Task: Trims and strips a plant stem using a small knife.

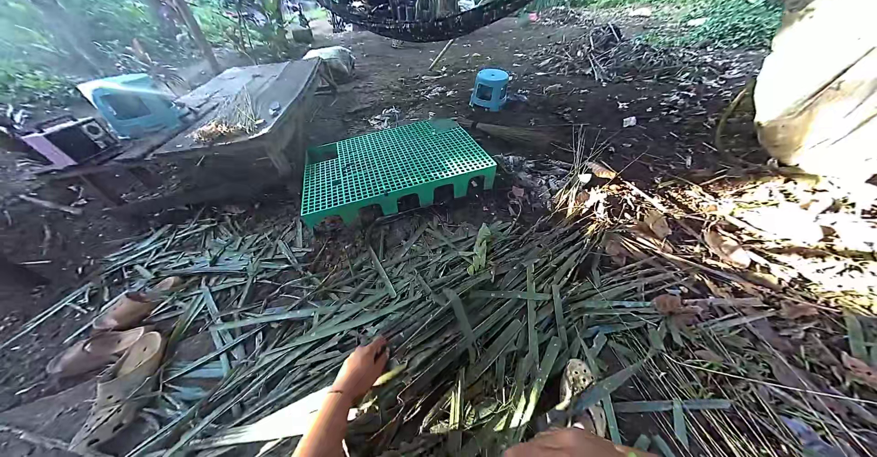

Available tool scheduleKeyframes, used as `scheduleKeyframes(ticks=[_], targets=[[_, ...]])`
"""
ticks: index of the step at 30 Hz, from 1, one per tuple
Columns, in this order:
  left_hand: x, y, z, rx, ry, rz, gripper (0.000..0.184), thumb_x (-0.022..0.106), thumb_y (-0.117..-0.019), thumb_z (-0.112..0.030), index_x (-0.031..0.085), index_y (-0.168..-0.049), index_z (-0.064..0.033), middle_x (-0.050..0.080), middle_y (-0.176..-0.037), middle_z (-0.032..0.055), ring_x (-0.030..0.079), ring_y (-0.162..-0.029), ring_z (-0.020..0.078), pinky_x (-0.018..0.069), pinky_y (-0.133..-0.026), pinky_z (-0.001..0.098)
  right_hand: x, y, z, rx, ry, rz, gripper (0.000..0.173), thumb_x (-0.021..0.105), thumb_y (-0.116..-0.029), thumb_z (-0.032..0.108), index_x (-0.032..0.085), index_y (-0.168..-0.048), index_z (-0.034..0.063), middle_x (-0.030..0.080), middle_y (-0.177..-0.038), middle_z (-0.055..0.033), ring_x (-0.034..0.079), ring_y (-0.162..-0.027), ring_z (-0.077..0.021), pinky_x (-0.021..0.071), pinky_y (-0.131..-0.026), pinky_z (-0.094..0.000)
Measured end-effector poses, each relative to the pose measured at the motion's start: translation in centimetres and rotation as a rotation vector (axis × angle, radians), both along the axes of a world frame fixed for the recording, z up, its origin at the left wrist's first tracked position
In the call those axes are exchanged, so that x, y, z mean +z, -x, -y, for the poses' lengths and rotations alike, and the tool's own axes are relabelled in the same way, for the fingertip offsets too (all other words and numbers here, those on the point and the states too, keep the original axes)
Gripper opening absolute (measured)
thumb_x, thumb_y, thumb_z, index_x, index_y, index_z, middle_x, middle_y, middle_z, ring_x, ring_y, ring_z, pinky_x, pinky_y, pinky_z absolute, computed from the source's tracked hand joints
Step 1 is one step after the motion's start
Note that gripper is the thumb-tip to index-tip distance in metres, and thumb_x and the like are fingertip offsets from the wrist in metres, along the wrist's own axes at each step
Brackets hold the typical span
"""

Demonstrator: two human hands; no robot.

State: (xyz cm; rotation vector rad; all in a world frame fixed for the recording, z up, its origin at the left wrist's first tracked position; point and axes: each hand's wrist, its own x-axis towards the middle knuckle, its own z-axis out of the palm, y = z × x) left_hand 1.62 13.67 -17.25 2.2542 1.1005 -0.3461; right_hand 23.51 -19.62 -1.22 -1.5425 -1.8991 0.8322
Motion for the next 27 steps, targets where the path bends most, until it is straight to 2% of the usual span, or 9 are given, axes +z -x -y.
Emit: scheduleKeyframes(ticks=[3, 5, 9, 11, 16, 18, 20, 23, 27], targets=[[8.2, 0.7, 0.6, -0.075, 0.008, 0.137, 0.037, 0.054, -0.106, -0.022, 0.06, -0.135, 0.0003, 0.068, -0.116, 0.0265, 0.067, -0.109, 0.0422, 0.049, -0.099, 0.0626, 0.7, 0.4, -0.2, -0.027, 0.068, -0.09, 0.03, 0.049, -0.1049, 0.01, 0.068, -0.124, -0.0033, 0.073, -0.094, -0.0222, 0.072, -0.084, -0.0364, 0.0567, -0.081, -0.0579], [13.8, 1.4, 1.4, -0.103, 0.021, 0.208, 0.03, 0.057, -0.1046, -0.017, 0.062, -0.127, 0.0027, 0.068, -0.108, 0.0226, 0.067, -0.101, 0.035, 0.0515, -0.094, 0.056, 1.3, 0.8, -0.4, -0.081, 0.105, -0.217, 0.029, 0.05, -0.104, 0.011, 0.066, -0.123, -0.0043, 0.07, -0.09, -0.0198, 0.068, -0.076, -0.0294, 0.0556, -0.074, -0.05], [22.2, 3.1, 3.4, -0.079, -0.094, 0.373, 0.026, 0.057, -0.1036, -0.014, 0.061, -0.122, 0.0042, 0.067, -0.1, 0.0172, 0.066, -0.091, 0.0265, 0.0538, -0.086, 0.0485, 2.9, 1.4, -2.1, -0.236, 0.206, -0.493, 0.032, 0.059, -0.0988, 0.017, 0.064, -0.128, 0.0037, 0.061, -0.079, -0.0003, 0.053, -0.063, -0.0064, 0.0475, -0.06, -0.0271], [24.4, 3.5, 4.8, -0.073, -0.069, 0.418, 0.027, 0.053, -0.1052, -0.014, 0.058, -0.126, 0.0019, 0.068, -0.101, 0.013, 0.067, -0.09, 0.0201, 0.0548, -0.085, 0.0422, 4.0, 2.0, -3.7, -0.298, 0.208, -0.632, 0.035, 0.059, -0.0984, 0.018, 0.061, -0.131, 0.0046, 0.06, -0.077, 0.0041, 0.05, -0.057, -0.0025, 0.0442, -0.054, -0.0216], [26.3, 2.5, 11.6, -0.211, -0.074, 0.417, 0.027, 0.052, -0.1062, -0.015, 0.059, -0.129, -0.0015, 0.071, -0.1, 0.0144, 0.071, -0.085, 0.0242, 0.0587, -0.081, 0.0467, 5.8, 4.6, -7.2, -0.487, 0.214, -0.948, 0.036, 0.053, -0.106, 0.015, 0.051, -0.14, 0.0029, 0.069, -0.1, -0.005, 0.051, -0.055, -0.0048, 0.0434, -0.051, -0.0201], [26.7, 2.1, 14.8, -0.255, -0.114, 0.386, 0.027, 0.053, -0.106, -0.015, 0.061, -0.128, -0.0013, 0.07, -0.098, 0.0188, 0.07, -0.085, 0.0313, 0.0569, -0.08, 0.0524, 5.2, 5.7, -7.4, -0.533, 0.183, -1.034, 0.022, 0.054, -0.1062, 0.016, 0.055, -0.124, 0.003, 0.063, -0.083, -0.0026, 0.053, -0.054, -0.0057, 0.0474, -0.05, -0.0199], [26.0, 2.2, 17.0, -0.299, -0.209, 0.409, 0.026, 0.055, -0.1047, -0.014, 0.062, -0.126, -0.0005, 0.07, -0.099, 0.0212, 0.071, -0.086, 0.0368, 0.0569, -0.079, 0.0565, 4.6, 6.3, -6.9, -0.515, 0.052, -1.077, 0.024, 0.058, -0.1018, 0.01, 0.06, -0.123, -0.0005, 0.062, -0.076, -0.0006, 0.055, -0.054, -0.0055, 0.0493, -0.051, -0.0198], [23.5, 3.0, 17.9, -0.304, -0.279, 0.521, 0.035, 0.061, -0.1015, -0.015, 0.059, -0.133, -0.0001, 0.071, -0.106, 0.0218, 0.072, -0.09, 0.0381, 0.0585, -0.08, 0.0567, 5.1, 6.5, -5.9, -0.462, -0.221, -0.982, 0.021, 0.065, -0.0925, 0.001, 0.065, -0.114, 0.0005, 0.071, -0.085, 0.0032, 0.063, -0.065, -0.0015, 0.0545, -0.06, -0.0175], [21.4, 3.8, 16.5, -0.234, -0.042, 0.478, 0.04, 0.061, -0.1023, -0.017, 0.056, -0.139, -0.0026, 0.07, -0.113, 0.0189, 0.071, -0.1, 0.0303, 0.0566, -0.091, 0.0505, 5.5, 5.5, -5.8, -0.413, -0.401, -0.964, 0.026, 0.065, -0.0912, 0.0, 0.066, -0.117, 0.0035, 0.073, -0.091, 0.0055, 0.064, -0.071, -0.0001, 0.0543, -0.063, -0.0165]])
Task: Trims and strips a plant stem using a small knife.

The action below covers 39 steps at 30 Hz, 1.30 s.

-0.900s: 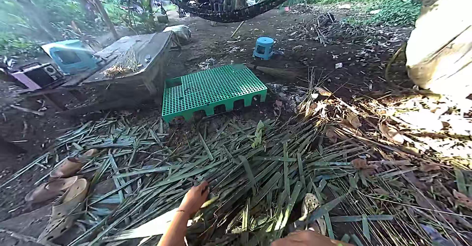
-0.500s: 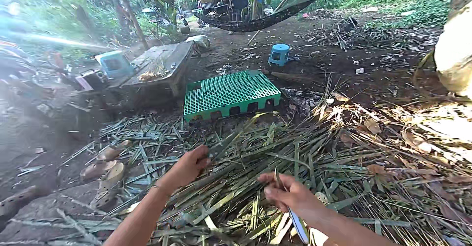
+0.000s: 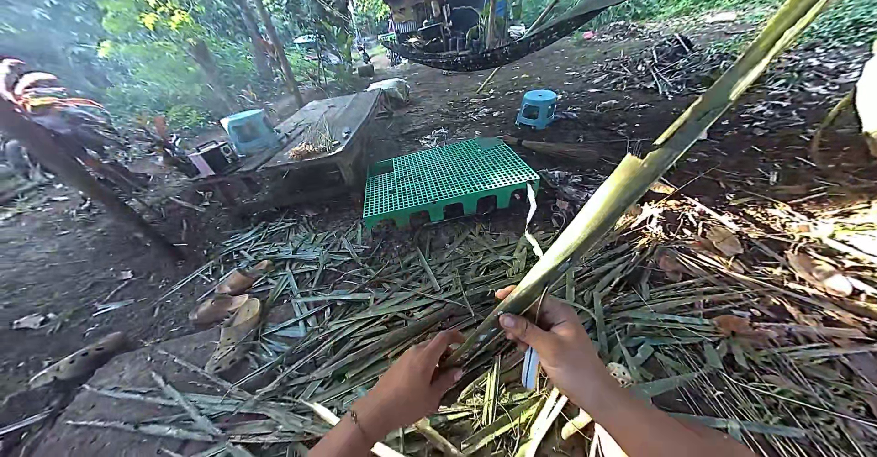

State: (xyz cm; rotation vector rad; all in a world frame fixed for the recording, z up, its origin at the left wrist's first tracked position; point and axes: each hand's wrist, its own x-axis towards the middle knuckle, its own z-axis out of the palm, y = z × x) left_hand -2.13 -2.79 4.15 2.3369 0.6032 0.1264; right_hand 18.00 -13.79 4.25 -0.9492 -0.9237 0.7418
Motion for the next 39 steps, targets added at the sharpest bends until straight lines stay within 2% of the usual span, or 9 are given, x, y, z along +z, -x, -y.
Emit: scheduleKeyframes(ticks=[2, 5, 9, 12, 15, 20, 27, 32, 39], targets=[[-0.7, 0.2, -1.1, 0.017, 0.14, -0.009, 0.032, 0.058, -0.1037, -0.022, 0.065, -0.125, 0.0008, 0.07, -0.102, 0.0145, 0.068, -0.088, 0.0204, 0.0556, -0.085, 0.0406, -0.6, -1.2, -0.5, 0.006, -0.012, -0.021, 0.024, 0.063, -0.0942, 0.002, 0.065, -0.118, 0.0037, 0.073, -0.092, 0.0037, 0.064, -0.069, -0.002, 0.0545, -0.062, -0.018], [-0.7, 0.7, -2.3, 0.022, 0.416, -0.074, 0.032, 0.05, -0.1076, -0.026, 0.059, -0.125, -0.0008, 0.067, -0.087, 0.0013, 0.065, -0.075, 0.0066, 0.0569, -0.074, 0.0273, -0.8, -3.3, -1.0, -0.019, -0.008, -0.083, 0.024, 0.056, -0.096, 0.002, 0.063, -0.118, 0.0064, 0.072, -0.091, 0.003, 0.064, -0.066, -0.0028, 0.0545, -0.059, -0.018], [-0.5, 0.6, -2.4, 0.086, 0.614, 0.048, 0.046, 0.025, -0.1099, -0.03, 0.064, -0.113, -0.0072, 0.055, -0.079, -0.0113, 0.05, -0.069, -0.0026, 0.0438, -0.067, 0.017, -1.5, -5.6, -1.4, -0.047, 0.014, -0.138, 0.03, 0.046, -0.1011, 0.005, 0.055, -0.129, 0.0059, 0.071, -0.097, 0.0012, 0.062, -0.064, -0.0028, 0.0535, -0.058, -0.0167], [0.0, -0.6, -2.0, 0.233, 0.575, 0.136, 0.034, 0.029, -0.1095, -0.016, 0.059, -0.118, -0.0032, 0.056, -0.088, -0.0052, 0.053, -0.075, 0.0003, 0.0462, -0.07, 0.019, -2.0, -5.5, -1.3, 0.074, 0.17, -0.098, 0.047, 0.032, -0.0979, 0.016, 0.042, -0.142, 0.0049, 0.065, -0.09, 0.005, 0.059, -0.063, -0.003, 0.0513, -0.059, -0.0187], [0.2, -1.7, -1.7, 0.223, 0.434, 0.148, 0.024, 0.041, -0.1087, -0.013, 0.058, -0.121, -0.0009, 0.058, -0.093, 0.0026, 0.057, -0.078, 0.0071, 0.0505, -0.074, 0.0266, -2.3, -3.8, -0.8, 0.322, 0.275, -0.007, 0.059, 0.047, -0.0963, 0.028, 0.038, -0.15, 0.0059, 0.061, -0.078, 0.0099, 0.056, -0.062, -0.0006, 0.0493, -0.059, -0.0186], [0.5, -3.5, 0.8, 0.137, 0.265, 0.173, 0.029, 0.046, -0.1088, -0.015, 0.058, -0.131, -0.0016, 0.064, -0.091, 0.0077, 0.063, -0.072, 0.0124, 0.0556, -0.07, 0.0305, -2.8, 0.4, -0.7, 0.113, 0.291, -0.108, 0.011, 0.063, -0.0953, 0.008, 0.064, -0.106, 0.0069, 0.065, -0.075, 0.0031, 0.054, -0.054, -0.0019, 0.0478, -0.051, -0.0167], [0.6, -2.9, 0.1, 0.086, 0.444, 0.132, 0.031, 0.037, -0.112, -0.02, 0.061, -0.111, 0.0003, 0.066, -0.082, -0.0013, 0.063, -0.069, 0.0024, 0.0554, -0.068, 0.0212, -1.1, -2.7, -1.6, -0.2, 0.115, -0.25, 0.014, 0.048, -0.1028, 0.001, 0.06, -0.099, 0.0086, 0.063, -0.066, 0.0034, 0.056, -0.052, -0.0019, 0.0492, -0.051, -0.0157], [1.2, -3.2, 0.8, 0.152, 0.482, 0.184, 0.029, 0.038, -0.1116, -0.018, 0.059, -0.101, -0.0028, 0.056, -0.071, -0.0054, 0.05, -0.056, -0.0015, 0.0435, -0.054, 0.0153, -2.0, -3.6, -0.5, 0.493, 0.185, -0.058, 0.058, 0.04, -0.1015, 0.041, 0.039, -0.153, 0.0135, 0.065, -0.08, 0.0096, 0.058, -0.064, -0.002, 0.0494, -0.06, -0.0205], [1.7, -3.6, 2.8, 0.117, 0.735, 0.334, 0.029, 0.036, -0.1111, -0.015, 0.058, -0.095, -0.0085, 0.052, -0.066, -0.0098, 0.046, -0.052, -0.0038, 0.0401, -0.05, 0.0121, -1.7, -2.0, 0.2, 0.887, 0.192, -0.168, 0.054, 0.049, -0.1012, 0.018, 0.04, -0.154, 0.0199, 0.061, -0.073, 0.0123, 0.05, -0.053, 0.0038, 0.0429, -0.051, -0.0137]])
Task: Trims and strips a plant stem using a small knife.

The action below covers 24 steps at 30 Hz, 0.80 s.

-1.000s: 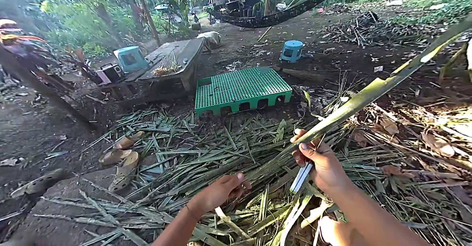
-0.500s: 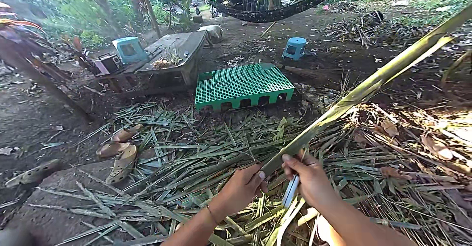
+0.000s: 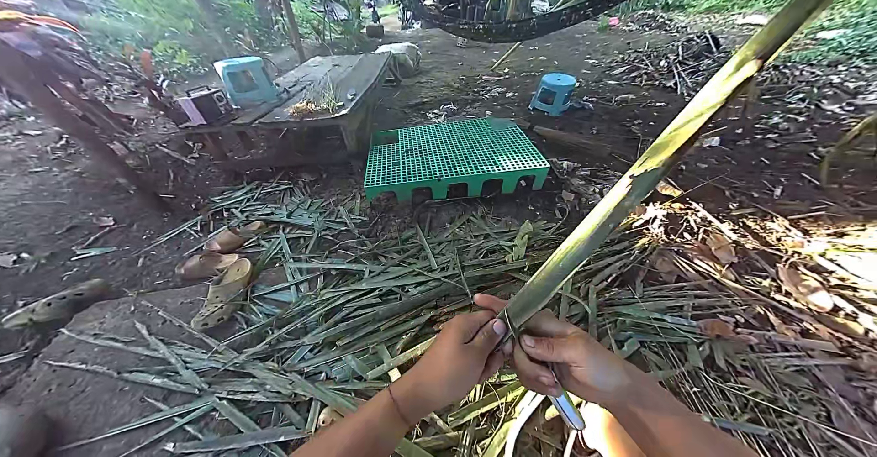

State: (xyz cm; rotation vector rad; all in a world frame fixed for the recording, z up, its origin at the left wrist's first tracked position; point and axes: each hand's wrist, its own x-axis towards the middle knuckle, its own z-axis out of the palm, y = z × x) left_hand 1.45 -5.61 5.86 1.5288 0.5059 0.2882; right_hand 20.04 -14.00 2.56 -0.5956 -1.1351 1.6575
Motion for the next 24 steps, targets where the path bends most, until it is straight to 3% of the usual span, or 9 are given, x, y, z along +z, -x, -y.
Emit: scheduleKeyframes(ticks=[2, 6, 10, 16, 20, 21, 24], targets=[[0.1, 0.2, 0.4, -0.018, 0.056, 0.048, 0.029, 0.036, -0.1105, -0.014, 0.058, -0.092, -0.0108, 0.051, -0.065, -0.0112, 0.045, -0.052, -0.0048, 0.0387, -0.049, 0.0114, -0.1, -0.2, -0.1, 0.082, -0.027, -0.054, 0.055, 0.055, -0.1021, 0.021, 0.041, -0.155, 0.021, 0.062, -0.076, 0.0135, 0.047, -0.052, 0.0063, 0.0405, -0.05, -0.0116], [0.7, 0.8, 0.9, -0.055, 0.223, 0.158, 0.032, 0.035, -0.1091, -0.014, 0.058, -0.087, -0.0159, 0.05, -0.062, -0.0135, 0.043, -0.05, -0.0062, 0.0368, -0.048, 0.0102, -0.5, -0.6, -0.1, 0.151, -0.105, -0.082, 0.055, 0.056, -0.1037, 0.021, 0.041, -0.156, 0.0237, 0.069, -0.097, 0.01, 0.048, -0.057, 0.0082, 0.041, -0.051, -0.0097], [0.9, 0.8, 1.6, -0.073, 0.154, 0.122, 0.031, 0.035, -0.1087, -0.011, 0.057, -0.088, -0.0152, 0.048, -0.062, -0.0148, 0.041, -0.05, -0.0079, 0.0351, -0.047, 0.0091, 0.0, -0.3, 0.1, 0.13, -0.129, -0.05, 0.054, 0.056, -0.1028, 0.019, 0.043, -0.155, 0.021, 0.069, -0.09, 0.0113, 0.047, -0.056, 0.0096, 0.039, -0.051, -0.0089], [0.6, 1.1, 2.1, -0.077, 0.248, 0.2, 0.035, 0.034, -0.1085, -0.014, 0.058, -0.084, -0.0174, 0.048, -0.059, -0.0158, 0.04, -0.048, -0.008, 0.034, -0.046, 0.0095, -0.4, -0.6, 0.3, 0.176, -0.177, -0.07, 0.048, 0.055, -0.1046, 0.02, 0.048, -0.152, 0.0238, 0.071, -0.106, 0.0084, 0.049, -0.06, 0.0099, 0.0415, -0.054, -0.009], [-0.3, 0.8, 2.8, 0.014, -0.206, 0.145, 0.028, 0.043, -0.1066, -0.012, 0.06, -0.085, -0.0077, 0.046, -0.063, -0.0121, 0.04, -0.053, -0.007, 0.0352, -0.051, 0.0114, -0.1, -0.3, 0.7, 0.092, -0.156, -0.036, 0.047, 0.055, -0.1028, 0.015, 0.053, -0.149, 0.0227, 0.068, -0.086, 0.0123, 0.048, -0.056, 0.0093, 0.0394, -0.051, -0.0088], [-0.4, 0.8, 2.9, 0.012, -0.222, 0.14, 0.028, 0.043, -0.1065, -0.013, 0.06, -0.084, -0.0081, 0.045, -0.062, -0.0124, 0.039, -0.052, -0.0072, 0.0343, -0.05, 0.0116, -0.2, -0.4, 0.8, 0.093, -0.154, -0.034, 0.046, 0.054, -0.1029, 0.014, 0.054, -0.148, 0.0228, 0.068, -0.086, 0.0124, 0.048, -0.056, 0.0096, 0.0393, -0.05, -0.0086], [0.1, 0.9, 3.0, -0.082, 0.041, 0.172, 0.033, 0.037, -0.1079, -0.014, 0.058, -0.082, -0.0162, 0.045, -0.06, -0.0167, 0.037, -0.048, -0.0095, 0.0312, -0.045, 0.0089, -0.4, -1.0, 0.8, 0.15, -0.185, -0.055, 0.041, 0.054, -0.1055, 0.019, 0.056, -0.146, 0.023, 0.07, -0.102, 0.0105, 0.05, -0.062, 0.0112, 0.0408, -0.054, -0.0077]])
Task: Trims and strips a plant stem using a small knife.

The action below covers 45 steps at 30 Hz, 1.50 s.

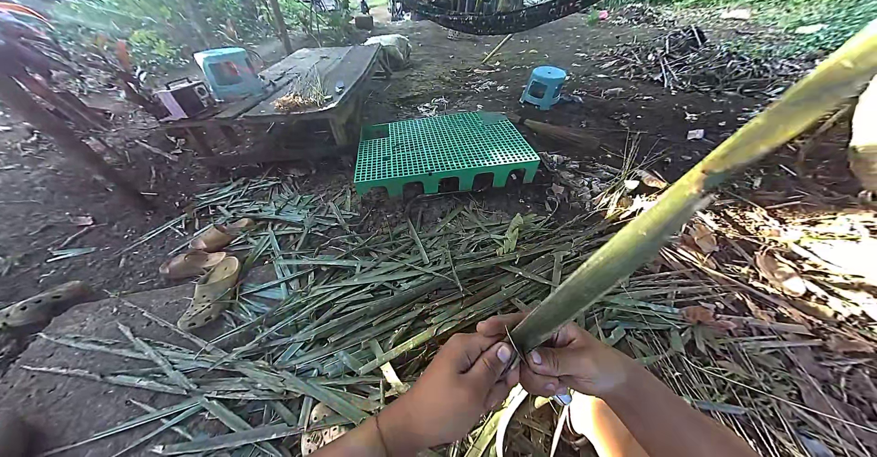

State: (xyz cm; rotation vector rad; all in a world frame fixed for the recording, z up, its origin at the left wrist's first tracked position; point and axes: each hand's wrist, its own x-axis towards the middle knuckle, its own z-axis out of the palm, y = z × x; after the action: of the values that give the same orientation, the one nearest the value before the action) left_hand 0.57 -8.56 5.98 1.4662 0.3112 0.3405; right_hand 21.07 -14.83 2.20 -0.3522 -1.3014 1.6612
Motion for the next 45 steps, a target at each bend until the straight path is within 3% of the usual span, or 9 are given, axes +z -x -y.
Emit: scheduleKeyframes(ticks=[3, 7, 13, 22, 33, 37, 39, 42, 45], targets=[[-0.1, 0.3, -0.6, -0.179, 0.336, 0.07, 0.031, 0.033, -0.1089, -0.02, 0.057, -0.091, -0.0213, 0.046, -0.063, -0.0173, 0.039, -0.049, -0.009, 0.0329, -0.046, 0.0085, 0.1, -0.2, -0.1, 0.026, -0.008, 0.004, 0.036, 0.056, -0.1049, 0.022, 0.061, -0.141, 0.0244, 0.073, -0.11, 0.0082, 0.052, -0.064, 0.0123, 0.0418, -0.056, -0.007], [-0.3, 0.4, -0.4, -0.351, 0.652, 0.141, 0.034, 0.036, -0.1089, -0.025, 0.057, -0.082, -0.0248, 0.044, -0.059, -0.0179, 0.043, -0.049, -0.0084, 0.0373, -0.048, 0.0088, -0.4, -0.5, -0.4, 0.094, -0.041, -0.023, 0.035, 0.057, -0.1045, 0.025, 0.063, -0.139, 0.0251, 0.072, -0.094, 0.0116, 0.054, -0.063, 0.0111, 0.0431, -0.057, -0.0079], [-1.3, 0.7, -0.2, -0.424, 0.679, 0.144, 0.029, 0.041, -0.1079, -0.027, 0.057, -0.085, -0.0254, 0.045, -0.061, -0.0184, 0.042, -0.05, -0.0082, 0.0365, -0.048, 0.0095, -0.2, 0.0, -0.1, 0.052, -0.03, 0.013, 0.029, 0.056, -0.1047, 0.023, 0.068, -0.132, 0.0203, 0.071, -0.091, 0.0114, 0.054, -0.064, 0.0114, 0.0438, -0.057, -0.0074], [-0.6, 0.6, -0.2, -0.007, 0.282, -0.057, 0.031, 0.03, -0.11, -0.018, 0.055, -0.093, -0.0174, 0.046, -0.061, -0.015, 0.04, -0.048, -0.0068, 0.0339, -0.046, 0.01, 1.2, 0.4, 0.1, -0.549, -0.049, 0.33, 0.034, 0.048, -0.1017, 0.008, 0.07, -0.126, 0.0147, 0.066, -0.078, 0.015, 0.05, -0.058, 0.0099, 0.0422, -0.053, -0.0094], [-0.3, 4.0, -2.3, 0.092, -0.209, -0.461, 0.031, 0.035, -0.1071, -0.021, 0.062, -0.096, -0.0112, 0.042, -0.064, -0.0132, 0.036, -0.05, -0.0034, 0.0328, -0.047, 0.0164, 3.9, -6.2, -1.1, -1.331, 0.283, -0.024, 0.037, 0.025, -0.1031, -0.008, 0.06, -0.101, 0.0044, 0.058, -0.058, 0.0059, 0.051, -0.044, -0.0013, 0.0474, -0.046, -0.0162], [-0.9, 6.5, -3.7, 0.103, -0.614, -0.536, 0.045, 0.038, -0.1064, -0.036, 0.064, -0.089, -0.004, 0.044, -0.062, -0.0034, 0.044, -0.054, 0.0096, 0.0394, -0.054, 0.0341, 3.7, -8.1, -1.1, -1.385, 0.235, -0.055, 0.037, 0.026, -0.1064, -0.003, 0.061, -0.117, 0.0029, 0.053, -0.056, 0.0062, 0.049, -0.044, -0.002, 0.0469, -0.048, -0.0169], [-1.1, 7.7, -4.2, 0.081, -0.8, -0.585, 0.052, 0.05, -0.102, -0.046, 0.066, -0.091, 0.003, 0.053, -0.061, 0.0099, 0.055, -0.055, 0.0267, 0.0448, -0.054, 0.0509, 3.6, -8.8, -1.0, -1.404, 0.224, -0.058, 0.039, 0.025, -0.1068, -0.002, 0.06, -0.125, 0.0014, 0.052, -0.056, 0.0056, 0.049, -0.044, -0.002, 0.0469, -0.048, -0.017], [-1.5, 9.3, -4.8, 0.11, -1.002, -0.662, 0.046, 0.062, -0.0995, -0.039, 0.066, -0.096, 0.007, 0.06, -0.064, 0.0221, 0.062, -0.059, 0.0437, 0.0478, -0.055, 0.0645, 4.1, -9.1, -1.2, -1.468, 0.276, -0.112, 0.033, 0.027, -0.1086, 0.0, 0.058, -0.096, 0.0054, 0.052, -0.053, 0.0044, 0.049, -0.043, -0.0031, 0.0471, -0.047, -0.0173], [-2.2, 11.4, -5.7, 0.178, -1.153, -0.721, 0.041, 0.056, -0.1034, -0.03, 0.066, -0.098, 0.0092, 0.063, -0.068, 0.0277, 0.065, -0.063, 0.0512, 0.0483, -0.056, 0.069, 4.1, -10.5, -1.1, -1.49, 0.23, -0.148, 0.037, 0.023, -0.1112, 0.009, 0.059, -0.103, 0.0082, 0.054, -0.056, 0.0045, 0.05, -0.044, -0.0038, 0.0477, -0.048, -0.0187]])
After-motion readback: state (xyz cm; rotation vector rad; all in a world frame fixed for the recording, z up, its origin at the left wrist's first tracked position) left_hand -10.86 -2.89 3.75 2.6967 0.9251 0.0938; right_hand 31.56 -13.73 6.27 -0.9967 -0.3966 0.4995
